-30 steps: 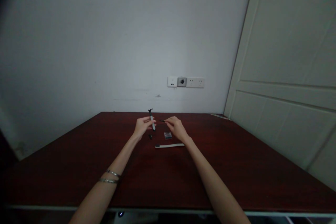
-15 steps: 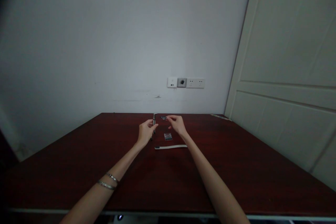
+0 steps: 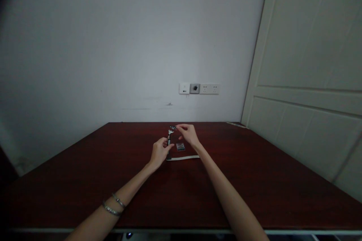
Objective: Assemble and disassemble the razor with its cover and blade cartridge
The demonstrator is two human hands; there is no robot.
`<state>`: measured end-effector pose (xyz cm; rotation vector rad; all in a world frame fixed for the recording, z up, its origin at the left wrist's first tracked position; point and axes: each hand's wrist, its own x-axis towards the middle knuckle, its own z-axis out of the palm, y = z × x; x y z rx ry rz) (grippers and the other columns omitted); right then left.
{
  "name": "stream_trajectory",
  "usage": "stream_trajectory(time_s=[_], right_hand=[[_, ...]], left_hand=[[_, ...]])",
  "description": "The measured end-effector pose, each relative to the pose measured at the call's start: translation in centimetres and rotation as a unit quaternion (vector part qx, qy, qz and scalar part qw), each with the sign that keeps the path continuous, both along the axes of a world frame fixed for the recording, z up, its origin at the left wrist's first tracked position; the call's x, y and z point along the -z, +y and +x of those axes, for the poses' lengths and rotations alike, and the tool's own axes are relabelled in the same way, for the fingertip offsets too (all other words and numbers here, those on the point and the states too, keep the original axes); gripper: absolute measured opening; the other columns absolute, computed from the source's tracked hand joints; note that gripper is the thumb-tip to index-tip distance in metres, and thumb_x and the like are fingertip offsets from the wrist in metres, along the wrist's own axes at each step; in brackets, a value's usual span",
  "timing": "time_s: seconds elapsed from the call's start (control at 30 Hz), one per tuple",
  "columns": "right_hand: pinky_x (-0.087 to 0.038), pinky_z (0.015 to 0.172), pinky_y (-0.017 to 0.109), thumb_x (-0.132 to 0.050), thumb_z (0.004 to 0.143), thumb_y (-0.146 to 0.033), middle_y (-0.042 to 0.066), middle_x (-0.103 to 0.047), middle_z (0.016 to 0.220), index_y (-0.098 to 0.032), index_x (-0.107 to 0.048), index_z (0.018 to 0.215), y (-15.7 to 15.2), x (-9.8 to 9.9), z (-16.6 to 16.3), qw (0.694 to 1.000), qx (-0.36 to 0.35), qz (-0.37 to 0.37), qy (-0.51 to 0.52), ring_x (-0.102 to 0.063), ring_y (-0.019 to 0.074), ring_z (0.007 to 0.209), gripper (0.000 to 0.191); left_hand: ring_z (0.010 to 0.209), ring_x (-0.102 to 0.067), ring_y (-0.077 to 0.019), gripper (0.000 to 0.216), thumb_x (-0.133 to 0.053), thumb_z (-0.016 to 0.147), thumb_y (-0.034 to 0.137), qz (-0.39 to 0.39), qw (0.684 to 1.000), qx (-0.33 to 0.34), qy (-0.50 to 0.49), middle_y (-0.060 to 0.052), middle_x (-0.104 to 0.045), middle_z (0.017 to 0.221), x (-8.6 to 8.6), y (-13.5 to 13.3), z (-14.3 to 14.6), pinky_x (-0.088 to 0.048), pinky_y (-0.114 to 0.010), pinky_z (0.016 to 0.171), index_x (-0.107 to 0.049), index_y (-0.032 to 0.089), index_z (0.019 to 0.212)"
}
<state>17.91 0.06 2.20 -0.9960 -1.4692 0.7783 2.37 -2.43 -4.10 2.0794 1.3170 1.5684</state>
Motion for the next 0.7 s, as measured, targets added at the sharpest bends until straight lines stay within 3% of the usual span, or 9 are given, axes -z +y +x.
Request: stream_trajectory(time_s=[0.7], right_hand=[[-0.042, 0.032, 0.015, -0.063, 0.071, -0.037, 0.008, -0.07, 0.089, -0.011, -0.068, 0.087, -0.65, 0.41, -0.4, 0.998, -0.058, -0.025, -0.016, -0.052, 0.0042, 0.035, 0.031]], left_hand=[[0.063, -0.05, -0.0121, 0.01, -0.061, 0.075, 0.025, 0.01, 0.997, -0.04, 0.065, 0.0, -0.057, 0.072, -0.28, -0.76, 0.28, -0.036, -0.022, 0.062, -0.057, 0.016, 0.078]])
